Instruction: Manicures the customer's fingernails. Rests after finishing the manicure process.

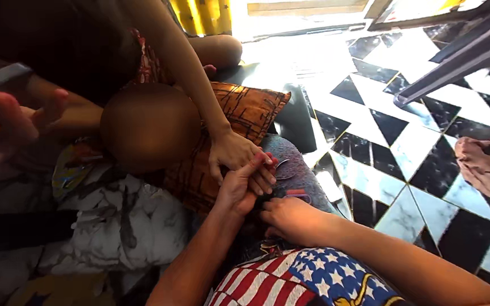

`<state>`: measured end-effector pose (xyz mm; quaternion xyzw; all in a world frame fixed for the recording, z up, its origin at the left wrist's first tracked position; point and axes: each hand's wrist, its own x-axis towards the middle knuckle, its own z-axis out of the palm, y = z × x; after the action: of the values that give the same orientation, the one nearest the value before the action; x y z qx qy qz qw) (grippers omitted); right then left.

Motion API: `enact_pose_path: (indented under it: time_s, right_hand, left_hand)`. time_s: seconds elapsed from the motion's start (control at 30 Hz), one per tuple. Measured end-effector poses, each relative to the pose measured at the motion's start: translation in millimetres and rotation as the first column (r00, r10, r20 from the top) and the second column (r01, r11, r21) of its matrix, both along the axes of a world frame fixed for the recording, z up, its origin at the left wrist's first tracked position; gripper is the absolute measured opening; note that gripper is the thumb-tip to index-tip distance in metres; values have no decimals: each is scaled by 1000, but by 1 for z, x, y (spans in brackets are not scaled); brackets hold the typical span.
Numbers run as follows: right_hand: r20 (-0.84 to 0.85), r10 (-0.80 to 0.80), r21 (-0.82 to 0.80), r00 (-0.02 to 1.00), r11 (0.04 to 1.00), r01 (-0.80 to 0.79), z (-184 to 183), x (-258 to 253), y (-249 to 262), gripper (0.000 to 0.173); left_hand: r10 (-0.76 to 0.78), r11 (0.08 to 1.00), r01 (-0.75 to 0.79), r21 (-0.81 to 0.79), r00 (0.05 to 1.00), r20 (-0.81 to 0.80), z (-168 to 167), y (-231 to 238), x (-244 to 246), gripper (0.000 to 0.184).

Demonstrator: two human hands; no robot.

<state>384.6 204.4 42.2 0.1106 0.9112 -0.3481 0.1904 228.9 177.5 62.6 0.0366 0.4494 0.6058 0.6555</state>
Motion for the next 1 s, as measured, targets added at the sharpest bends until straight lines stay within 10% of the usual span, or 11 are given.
enact_pose_path:
  time_s: [0.3, 0.67, 0.87, 1.0]
  right_hand:
    - [-38, 1, 75, 999, 997, 2, -1, -21, -26, 45]
    - [-219, 102, -210, 970, 966, -149, -3, -20, 10, 45]
    - [-529, -170, -493, 832, 859, -138, -19, 2, 48, 52]
    - [-501, -558, -802, 661, 586, -113, -22, 13, 55, 59]
  left_hand:
    - [-3, 987, 39, 158, 976, -217, 17, -25, -29, 25]
    - [147, 984, -146, 105, 989, -6, -11, -7, -28, 21]
    - [175, 979, -174, 107, 985, -6, -11, -4, -23, 24]
    - [177, 977, -176, 124, 984, -1, -11, -3, -20, 19]
